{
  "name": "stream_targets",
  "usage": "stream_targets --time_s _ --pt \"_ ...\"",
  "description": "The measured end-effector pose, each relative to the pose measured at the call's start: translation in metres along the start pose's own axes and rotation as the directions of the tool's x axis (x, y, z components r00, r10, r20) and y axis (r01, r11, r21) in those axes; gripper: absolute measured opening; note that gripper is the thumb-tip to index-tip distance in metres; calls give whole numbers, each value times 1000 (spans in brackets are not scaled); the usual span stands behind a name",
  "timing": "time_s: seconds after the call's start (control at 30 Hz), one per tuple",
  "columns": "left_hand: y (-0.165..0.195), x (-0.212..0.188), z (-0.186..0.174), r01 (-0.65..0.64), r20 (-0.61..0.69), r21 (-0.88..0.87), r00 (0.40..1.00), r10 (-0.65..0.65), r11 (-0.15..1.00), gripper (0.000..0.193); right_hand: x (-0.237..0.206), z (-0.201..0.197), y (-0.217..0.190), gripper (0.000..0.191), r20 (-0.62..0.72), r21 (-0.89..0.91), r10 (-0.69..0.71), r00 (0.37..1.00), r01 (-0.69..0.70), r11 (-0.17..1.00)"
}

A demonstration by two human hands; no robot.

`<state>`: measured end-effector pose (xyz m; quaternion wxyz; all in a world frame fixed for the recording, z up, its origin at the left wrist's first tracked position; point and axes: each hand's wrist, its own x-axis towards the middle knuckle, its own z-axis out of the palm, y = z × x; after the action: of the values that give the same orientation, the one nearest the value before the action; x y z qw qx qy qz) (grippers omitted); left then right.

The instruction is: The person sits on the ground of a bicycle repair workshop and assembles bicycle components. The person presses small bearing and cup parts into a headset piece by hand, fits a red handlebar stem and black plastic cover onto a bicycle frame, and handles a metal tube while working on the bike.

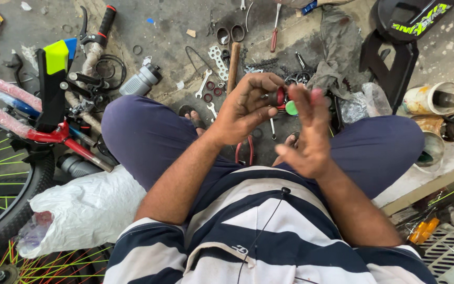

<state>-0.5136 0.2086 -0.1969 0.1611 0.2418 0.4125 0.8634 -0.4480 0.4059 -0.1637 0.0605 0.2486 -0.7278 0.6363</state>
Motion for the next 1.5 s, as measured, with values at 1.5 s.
stream_targets --time_s 1.5 --pt "22 -3 9 50 6 357 998 -56 933 39 18 -54 -17 38 496 -866 -160 854 499 -25"
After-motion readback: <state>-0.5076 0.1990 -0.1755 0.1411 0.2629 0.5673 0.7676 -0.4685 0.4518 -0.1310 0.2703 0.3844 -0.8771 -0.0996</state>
